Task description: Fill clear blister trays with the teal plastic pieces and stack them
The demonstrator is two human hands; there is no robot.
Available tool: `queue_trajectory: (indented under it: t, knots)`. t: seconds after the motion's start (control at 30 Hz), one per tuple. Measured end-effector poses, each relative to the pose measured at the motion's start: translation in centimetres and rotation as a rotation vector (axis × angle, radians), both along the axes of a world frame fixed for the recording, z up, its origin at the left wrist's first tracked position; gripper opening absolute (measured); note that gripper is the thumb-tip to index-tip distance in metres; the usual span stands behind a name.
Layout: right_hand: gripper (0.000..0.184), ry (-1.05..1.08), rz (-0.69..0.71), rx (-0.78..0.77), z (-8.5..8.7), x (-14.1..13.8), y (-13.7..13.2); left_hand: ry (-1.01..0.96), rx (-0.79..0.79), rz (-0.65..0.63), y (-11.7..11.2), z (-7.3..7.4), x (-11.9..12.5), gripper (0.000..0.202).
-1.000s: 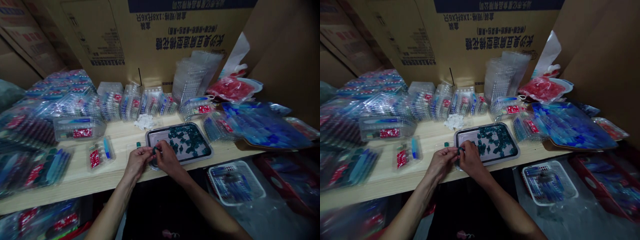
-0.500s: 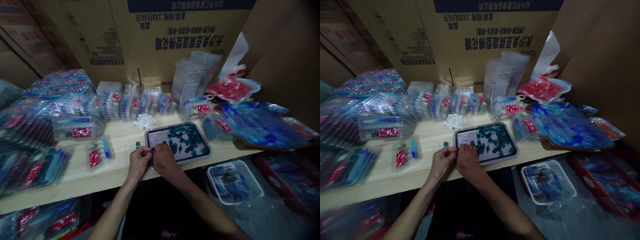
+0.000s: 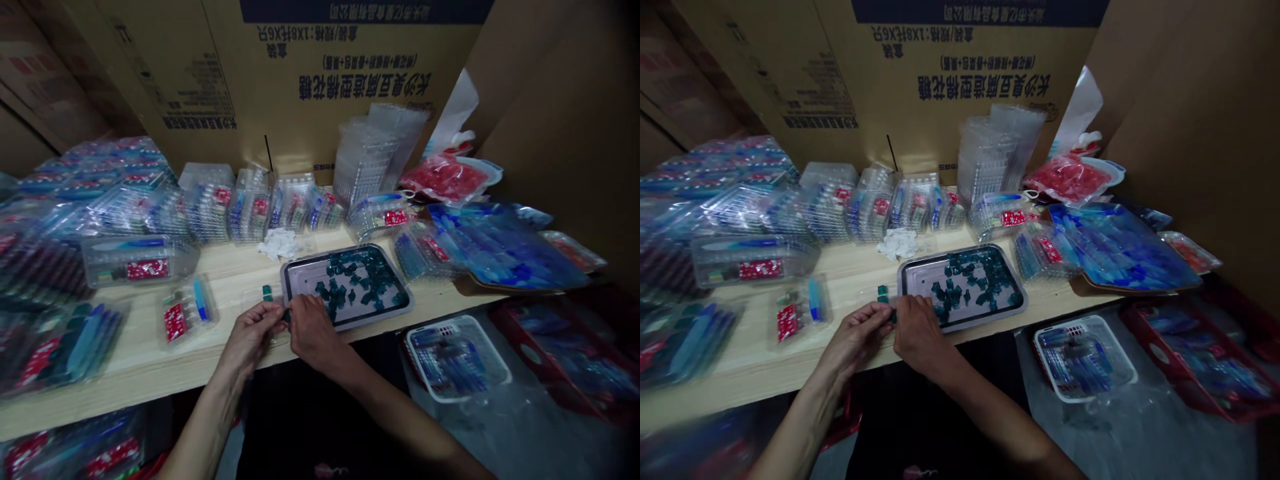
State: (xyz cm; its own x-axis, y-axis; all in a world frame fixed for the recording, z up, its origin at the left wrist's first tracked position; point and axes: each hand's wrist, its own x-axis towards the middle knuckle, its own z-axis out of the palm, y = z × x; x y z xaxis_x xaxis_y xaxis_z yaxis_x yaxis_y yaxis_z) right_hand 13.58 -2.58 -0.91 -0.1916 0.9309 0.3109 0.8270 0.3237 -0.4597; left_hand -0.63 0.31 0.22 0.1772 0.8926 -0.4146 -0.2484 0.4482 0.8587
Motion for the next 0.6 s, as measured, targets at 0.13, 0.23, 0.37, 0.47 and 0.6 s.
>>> queue_trajectory:
  t: [0.13, 0.23, 0.37, 0.47, 0.6]
  knots:
    - [0.018, 0.157, 0.142, -0.031, 0.5, 0.4, 0.6, 0.02, -0.052, 0.037, 0.1, -0.1, -2.2, 0.039]
    - [0.028, 0.085, 0.049, -0.048, 0.2, 2.7, 2.3, 0.23, 0.121, 0.14, 0.7, -0.4, -4.7, 0.041]
    - [0.03, -0.229, -0.202, -0.065, -1.5, 5.7, 4.3, 0.598, 0.457, 0.086, 1.9, -1.0, -6.8, 0.03]
    - [0.019, -0.319, -0.187, -0.07, -2.8, 6.0, 4.7, 0.75, 0.681, -0.043, 2.6, -1.6, -6.2, 0.019]
    - [0.015, -0.248, -0.23, -0.039, -3.7, 5.4, 4.4, 0.867, 0.855, -0.232, 2.9, -2.5, -4.6, 0.01]
